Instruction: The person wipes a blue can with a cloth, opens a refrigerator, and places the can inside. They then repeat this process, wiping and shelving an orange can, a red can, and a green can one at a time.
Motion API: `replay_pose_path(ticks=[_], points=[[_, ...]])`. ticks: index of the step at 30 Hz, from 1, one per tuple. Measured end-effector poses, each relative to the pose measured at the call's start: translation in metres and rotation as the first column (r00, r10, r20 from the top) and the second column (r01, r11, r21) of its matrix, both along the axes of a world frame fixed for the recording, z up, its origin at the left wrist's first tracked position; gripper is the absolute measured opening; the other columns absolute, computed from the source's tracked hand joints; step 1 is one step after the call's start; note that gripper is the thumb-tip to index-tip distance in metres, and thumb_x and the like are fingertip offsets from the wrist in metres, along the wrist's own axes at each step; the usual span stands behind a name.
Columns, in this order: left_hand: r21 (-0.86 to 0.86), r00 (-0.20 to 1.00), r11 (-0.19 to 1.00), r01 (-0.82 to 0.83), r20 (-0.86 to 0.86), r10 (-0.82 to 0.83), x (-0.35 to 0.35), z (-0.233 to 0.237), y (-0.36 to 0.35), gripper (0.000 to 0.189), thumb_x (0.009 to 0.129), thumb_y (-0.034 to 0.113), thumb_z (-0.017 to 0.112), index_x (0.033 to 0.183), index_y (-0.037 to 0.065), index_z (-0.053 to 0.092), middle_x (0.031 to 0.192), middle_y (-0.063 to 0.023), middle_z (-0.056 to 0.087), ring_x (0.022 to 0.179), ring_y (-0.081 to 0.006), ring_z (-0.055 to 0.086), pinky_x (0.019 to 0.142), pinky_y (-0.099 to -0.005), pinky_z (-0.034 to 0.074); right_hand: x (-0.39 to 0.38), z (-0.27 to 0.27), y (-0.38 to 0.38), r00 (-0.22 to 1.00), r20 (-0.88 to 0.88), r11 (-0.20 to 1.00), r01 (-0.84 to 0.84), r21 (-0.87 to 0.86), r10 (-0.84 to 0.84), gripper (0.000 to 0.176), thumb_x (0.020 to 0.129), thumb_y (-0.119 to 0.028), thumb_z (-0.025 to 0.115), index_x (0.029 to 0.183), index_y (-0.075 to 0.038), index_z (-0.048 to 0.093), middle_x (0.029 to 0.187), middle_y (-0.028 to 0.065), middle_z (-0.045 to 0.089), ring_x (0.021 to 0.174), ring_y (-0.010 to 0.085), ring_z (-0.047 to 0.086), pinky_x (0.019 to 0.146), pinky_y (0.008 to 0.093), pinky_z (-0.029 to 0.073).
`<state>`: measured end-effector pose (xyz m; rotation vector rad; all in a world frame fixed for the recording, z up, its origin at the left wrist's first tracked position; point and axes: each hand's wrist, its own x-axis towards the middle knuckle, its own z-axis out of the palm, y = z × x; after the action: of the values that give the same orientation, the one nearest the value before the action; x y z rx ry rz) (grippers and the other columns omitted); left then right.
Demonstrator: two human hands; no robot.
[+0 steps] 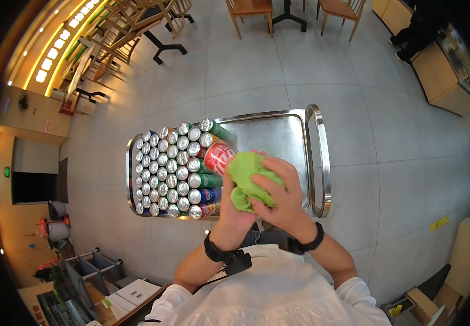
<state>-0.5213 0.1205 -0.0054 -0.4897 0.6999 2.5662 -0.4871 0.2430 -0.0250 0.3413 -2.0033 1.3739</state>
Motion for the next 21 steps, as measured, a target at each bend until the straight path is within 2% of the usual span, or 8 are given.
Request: replay_pose_path(ticks=[6, 9, 11, 12, 13, 16, 19, 21], points=[[-0.165, 0.953, 0.985, 0.044, -0.288, -0.091, 0.014, 0.019, 0.007, 0.061, 0.091, 0.034, 0.063, 0.139, 0.005, 0.040, 0.138, -0.0078, 0.048, 0.127, -0.0212, 0.047, 0.106, -0.0363, 0.039, 0.008, -0.002, -0.021, 0.979, 0.151, 0.950, 0.171, -0.261, -0.135, 0.039, 0.081, -0.016, 0.067, 0.116, -0.002, 0.057, 0.119, 0.0208, 0.056, 0.103, 0.0318, 0.058, 0.087, 0.0391, 0.048], [-0.287, 0.871, 0.957, -0.046, -0.481, -0.103, 0.016, -0.001, 0.010, 0.069, 0.083, 0.030, 0.073, 0.138, 0.004, 0.040, 0.141, -0.0094, 0.045, 0.134, -0.0233, 0.040, 0.109, -0.0369, 0.036, 0.009, -0.014, -0.026, 0.876, 0.480, 0.708, 0.312, -0.633, 0.044, 0.033, 0.094, -0.023, 0.053, 0.117, 0.001, 0.055, 0.113, 0.0166, 0.059, 0.104, 0.0249, 0.058, 0.089, 0.0376, 0.047], [-0.384, 0.810, 0.920, -0.082, -0.563, -0.163, 0.010, -0.023, 0.001, 0.075, 0.079, 0.027, 0.078, 0.138, 0.003, 0.040, 0.141, -0.0109, 0.046, 0.138, -0.0237, 0.034, 0.110, -0.0368, 0.034, 0.005, -0.042, -0.016, 0.819, 0.505, 0.561, 0.290, -0.775, 0.274, 0.039, 0.101, -0.033, 0.040, 0.114, -0.001, 0.056, 0.099, 0.0112, 0.063, 0.089, 0.0183, 0.062, 0.076, 0.0339, 0.052], [-0.517, 0.709, 0.855, -0.053, -0.622, -0.332, 0.004, -0.023, -0.003, 0.075, 0.078, 0.025, 0.079, 0.138, 0.003, 0.040, 0.140, -0.0114, 0.047, 0.139, -0.0233, 0.034, 0.110, -0.0373, 0.033, 0.009, -0.035, -0.011, 0.687, 0.576, 0.524, 0.322, -0.789, 0.444, 0.049, 0.100, -0.047, 0.034, 0.106, -0.004, 0.058, 0.084, 0.0091, 0.064, 0.065, 0.0174, 0.062, 0.053, 0.0298, 0.050], [-0.637, 0.585, 0.769, -0.048, -0.642, -0.495, 0.001, -0.022, -0.007, 0.075, 0.077, 0.022, 0.080, 0.138, 0.003, 0.040, 0.140, -0.0120, 0.048, 0.139, -0.0228, 0.034, 0.110, -0.0377, 0.033, 0.013, -0.038, -0.010, 0.688, 0.578, 0.526, 0.324, -0.786, 0.440, 0.049, 0.100, -0.047, 0.034, 0.106, -0.004, 0.058, 0.084, 0.0091, 0.064, 0.065, 0.0174, 0.062, 0.053, 0.0298, 0.050], [-0.631, 0.623, 0.742, 0.229, -0.490, -0.609, -0.003, -0.017, -0.023, 0.074, 0.075, 0.017, 0.080, 0.136, 0.007, 0.039, 0.137, -0.0129, 0.051, 0.139, -0.0255, 0.033, 0.113, -0.0424, 0.027, 0.028, -0.059, -0.011, 0.347, 0.290, 0.159, 0.361, -0.919, 0.892, 0.052, 0.099, -0.055, 0.028, 0.092, -0.010, 0.056, 0.062, 0.0064, 0.057, 0.041, 0.0145, 0.048, 0.035, 0.0267, 0.035], [-0.619, 0.614, 0.693, 0.370, -0.397, -0.682, -0.002, -0.022, -0.042, 0.078, 0.071, 0.018, 0.083, 0.134, 0.009, 0.039, 0.131, -0.0130, 0.056, 0.131, -0.0260, 0.045, 0.116, -0.0463, 0.018, 0.038, -0.061, -0.019, 0.231, 0.358, 0.287, 0.289, -0.913, 0.905, 0.050, 0.099, -0.053, 0.031, 0.089, -0.011, 0.056, 0.059, 0.0047, 0.054, 0.039, 0.0130, 0.046, 0.034, 0.0261, 0.033], [-0.869, 0.347, 0.482, 0.112, -0.420, -0.838, -0.006, -0.028, -0.062, 0.078, 0.068, 0.015, 0.085, 0.132, 0.007, 0.042, 0.129, -0.0117, 0.057, 0.118, -0.0214, 0.055, 0.114, -0.0439, 0.026, 0.040, -0.072, -0.032, 0.199, 0.453, 0.373, 0.337, -0.864, 0.869, 0.050, 0.099, -0.052, 0.032, 0.087, -0.010, 0.056, 0.059, 0.0045, 0.054, 0.039, 0.0132, 0.046, 0.035, 0.0262, 0.033]])
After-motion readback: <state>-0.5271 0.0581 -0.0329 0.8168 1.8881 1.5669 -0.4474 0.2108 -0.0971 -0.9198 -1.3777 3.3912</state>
